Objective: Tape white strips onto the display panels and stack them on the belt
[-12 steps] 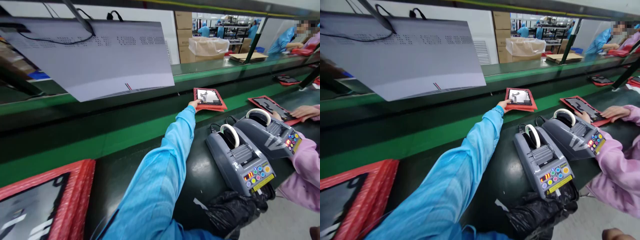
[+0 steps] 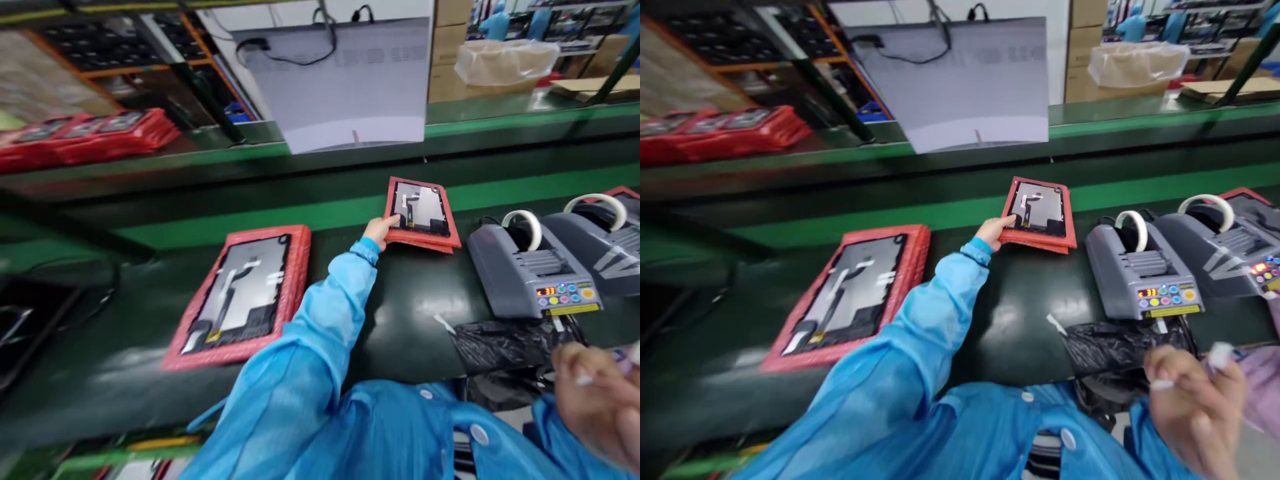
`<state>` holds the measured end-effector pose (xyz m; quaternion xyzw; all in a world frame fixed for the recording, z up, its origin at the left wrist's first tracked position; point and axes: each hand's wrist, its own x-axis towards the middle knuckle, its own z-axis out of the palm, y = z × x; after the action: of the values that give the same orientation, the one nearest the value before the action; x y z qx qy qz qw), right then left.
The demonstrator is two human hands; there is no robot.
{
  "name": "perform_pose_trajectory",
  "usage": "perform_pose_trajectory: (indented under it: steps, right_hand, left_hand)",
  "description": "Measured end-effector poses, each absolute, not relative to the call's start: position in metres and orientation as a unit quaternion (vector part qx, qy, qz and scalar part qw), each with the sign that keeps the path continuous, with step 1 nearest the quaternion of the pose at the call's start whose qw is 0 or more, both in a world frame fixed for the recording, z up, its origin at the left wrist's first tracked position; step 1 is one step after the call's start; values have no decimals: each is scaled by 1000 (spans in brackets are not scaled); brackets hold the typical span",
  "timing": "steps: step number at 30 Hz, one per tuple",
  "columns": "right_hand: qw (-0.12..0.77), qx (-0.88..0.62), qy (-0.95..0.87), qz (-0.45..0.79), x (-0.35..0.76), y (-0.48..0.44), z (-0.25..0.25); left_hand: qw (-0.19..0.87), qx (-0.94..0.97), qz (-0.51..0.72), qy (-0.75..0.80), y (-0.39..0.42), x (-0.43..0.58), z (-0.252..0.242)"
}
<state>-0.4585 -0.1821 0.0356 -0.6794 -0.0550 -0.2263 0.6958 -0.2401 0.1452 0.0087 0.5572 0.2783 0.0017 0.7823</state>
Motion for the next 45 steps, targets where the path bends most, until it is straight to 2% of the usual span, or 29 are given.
perform_pose_trajectory:
  steps: [2, 4, 9, 11, 14, 16, 18, 20, 25, 31, 45]
  right_hand:
    - [758, -613, -96, -201, -441, -154, 28]
    - [780, -597, -129, -132, -423, -124, 28]
    - [767, -620, -166, -23, -389, -63, 31]
    - [748, -642, -169, 4, -380, -48, 25]
    - [720, -668, -179, 47, -372, -33, 14]
    - [706, -679, -189, 78, -370, -27, 10]
    - [695, -684, -197, 104, -369, -22, 10]
    - [686, -689, -204, 118, -369, -18, 13]
    - [661, -705, -221, 131, -369, -14, 16]
    - [637, -735, -190, 136, -361, -20, 8]
    - [650, -722, -175, 162, -347, -13, 0]
  left_hand:
    - [784, 550, 38, 286, 157, -304, -3]
    - [783, 545, 65, 293, 164, -363, -16]
    - [751, 591, 79, 283, 187, -468, -38]
    - [649, 713, 75, 256, 200, -492, -36]
    - [410, 882, 116, 203, 213, -504, -17]
    - [332, 919, 151, 148, 212, -495, 0]
    - [363, 918, 144, 74, 204, -474, 14]
    - [439, 892, 103, 15, 193, -449, 21]
    - [545, 838, 33, -15, 176, -413, 14]
    - [537, 843, 43, 5, 175, -411, 5]
    - [527, 849, 31, 9, 170, -406, 4]
